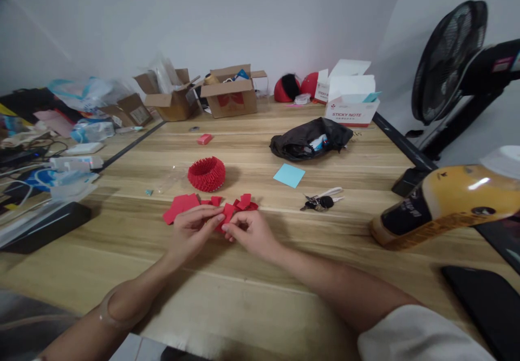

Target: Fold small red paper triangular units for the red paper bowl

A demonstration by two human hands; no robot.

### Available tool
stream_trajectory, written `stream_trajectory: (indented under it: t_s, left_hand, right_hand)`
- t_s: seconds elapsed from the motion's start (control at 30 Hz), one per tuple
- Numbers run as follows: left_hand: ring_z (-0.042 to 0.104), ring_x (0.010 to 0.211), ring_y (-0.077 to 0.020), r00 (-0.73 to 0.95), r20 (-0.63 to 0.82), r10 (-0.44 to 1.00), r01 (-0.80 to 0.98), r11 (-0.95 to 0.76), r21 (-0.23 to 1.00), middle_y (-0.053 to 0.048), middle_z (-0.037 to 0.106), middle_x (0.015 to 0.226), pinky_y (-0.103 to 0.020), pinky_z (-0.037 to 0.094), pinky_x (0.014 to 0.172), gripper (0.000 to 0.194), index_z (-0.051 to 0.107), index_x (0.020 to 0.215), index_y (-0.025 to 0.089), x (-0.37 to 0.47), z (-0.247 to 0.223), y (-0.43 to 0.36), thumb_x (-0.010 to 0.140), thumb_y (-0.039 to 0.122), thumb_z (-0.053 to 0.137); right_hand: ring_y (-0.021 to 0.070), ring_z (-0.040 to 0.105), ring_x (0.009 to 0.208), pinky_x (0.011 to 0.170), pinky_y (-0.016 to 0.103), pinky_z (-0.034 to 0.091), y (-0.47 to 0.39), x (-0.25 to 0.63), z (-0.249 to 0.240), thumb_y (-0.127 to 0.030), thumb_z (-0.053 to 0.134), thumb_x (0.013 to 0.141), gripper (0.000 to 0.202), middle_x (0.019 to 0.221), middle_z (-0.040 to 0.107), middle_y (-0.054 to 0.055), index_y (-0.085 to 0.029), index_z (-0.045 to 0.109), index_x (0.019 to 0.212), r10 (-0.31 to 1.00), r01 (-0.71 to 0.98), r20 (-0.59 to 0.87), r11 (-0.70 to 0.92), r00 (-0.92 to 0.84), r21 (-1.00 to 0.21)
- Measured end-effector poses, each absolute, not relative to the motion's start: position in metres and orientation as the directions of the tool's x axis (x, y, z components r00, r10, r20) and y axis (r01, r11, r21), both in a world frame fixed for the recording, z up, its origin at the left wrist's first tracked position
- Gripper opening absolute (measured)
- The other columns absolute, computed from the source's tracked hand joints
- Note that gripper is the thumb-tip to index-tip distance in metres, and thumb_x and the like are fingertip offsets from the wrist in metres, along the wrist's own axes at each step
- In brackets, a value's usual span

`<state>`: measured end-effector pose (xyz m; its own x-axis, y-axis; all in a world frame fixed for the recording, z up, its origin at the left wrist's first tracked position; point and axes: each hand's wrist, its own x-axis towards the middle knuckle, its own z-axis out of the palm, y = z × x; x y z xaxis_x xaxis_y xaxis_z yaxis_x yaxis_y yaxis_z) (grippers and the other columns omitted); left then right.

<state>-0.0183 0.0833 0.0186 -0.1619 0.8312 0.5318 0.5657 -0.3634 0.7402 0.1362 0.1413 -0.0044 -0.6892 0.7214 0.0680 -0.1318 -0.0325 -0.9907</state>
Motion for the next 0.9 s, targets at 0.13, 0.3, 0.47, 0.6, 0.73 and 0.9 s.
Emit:
stream_trajectory:
  t_s: [0.13, 0.3, 0.47, 0.6, 0.73, 0.9]
  left_hand:
    - [0.069, 0.075, -0.0165, -0.183, 0.528, 0.830, 0.559, -0.354, 0.750, -0.006, 0.076, 0.084, -0.031, 0.057, 0.074, 0.011, 0.076, 0.087, 0.021, -0.017, 0.019, 0.083, 0.079, 0.023, 0.069]
    - [0.068, 0.076, -0.0161, -0.231, 0.460, 0.857, 0.463, -0.319, 0.827, -0.007, 0.074, 0.084, -0.028, 0.057, 0.070, 0.013, 0.072, 0.090, 0.017, -0.016, 0.018, 0.082, 0.079, 0.024, 0.068]
    - [0.065, 0.070, -0.0115, -0.291, 0.388, 0.875, 0.359, -0.276, 0.892, -0.003, 0.067, 0.083, -0.019, 0.053, 0.060, 0.028, 0.058, 0.104, 0.018, -0.016, 0.019, 0.080, 0.079, 0.024, 0.068]
    - [0.065, 0.068, -0.0113, -0.225, 0.401, 0.888, 0.418, -0.284, 0.863, -0.001, 0.065, 0.078, -0.019, 0.052, 0.061, 0.034, 0.053, 0.108, 0.019, -0.021, 0.022, 0.081, 0.078, 0.024, 0.068]
    - [0.065, 0.066, -0.0124, -0.322, 0.458, 0.829, 0.551, -0.229, 0.802, -0.002, 0.066, 0.076, -0.023, 0.053, 0.065, 0.022, 0.059, 0.098, 0.017, -0.043, 0.033, 0.087, 0.081, 0.031, 0.064]
    - [0.066, 0.066, -0.0181, -0.423, 0.371, 0.826, 0.791, 0.137, 0.596, -0.004, 0.069, 0.070, -0.028, 0.051, 0.067, 0.021, 0.066, 0.078, 0.017, -0.090, 0.053, 0.097, 0.078, 0.037, 0.060]
  right_hand:
    - [0.0112, 0.055, 0.056, 0.058, 0.025, 0.044, 0.141, 0.137, -0.003, -0.030, 0.064, 0.078, 0.021, 0.061, 0.063, 0.001, -0.016, 0.062, 0.063, 0.717, -0.135, 0.090, -0.005, -0.691, -0.991]
    - [0.0120, 0.055, 0.057, 0.057, 0.025, 0.043, 0.140, 0.137, -0.002, -0.027, 0.060, 0.080, 0.019, 0.062, 0.063, 0.002, -0.016, 0.062, 0.065, 0.719, -0.119, 0.132, 0.069, -0.682, -0.991]
    - [0.0114, 0.053, 0.057, 0.055, 0.024, 0.040, 0.140, 0.139, -0.004, -0.027, 0.058, 0.082, 0.018, 0.062, 0.060, 0.001, -0.016, 0.061, 0.068, 0.808, -0.124, 0.198, 0.156, -0.555, -0.980]
    - [0.0115, 0.053, 0.060, 0.057, 0.023, 0.040, 0.143, 0.140, -0.006, -0.031, 0.056, 0.085, 0.021, 0.065, 0.060, 0.001, -0.017, 0.057, 0.069, 0.845, -0.137, 0.223, 0.178, -0.486, -0.974]
    - [0.0099, 0.045, 0.051, 0.051, 0.022, 0.035, 0.147, 0.140, -0.008, -0.036, 0.055, 0.086, 0.029, 0.057, 0.053, -0.002, -0.018, 0.051, 0.064, 0.862, -0.088, 0.182, 0.159, -0.473, -0.983]
    - [0.0099, 0.044, 0.052, 0.051, 0.022, 0.033, 0.151, 0.140, -0.011, -0.038, 0.055, 0.085, 0.030, 0.058, 0.051, -0.002, -0.018, 0.052, 0.064, 0.863, -0.059, 0.191, 0.186, -0.468, -0.981]
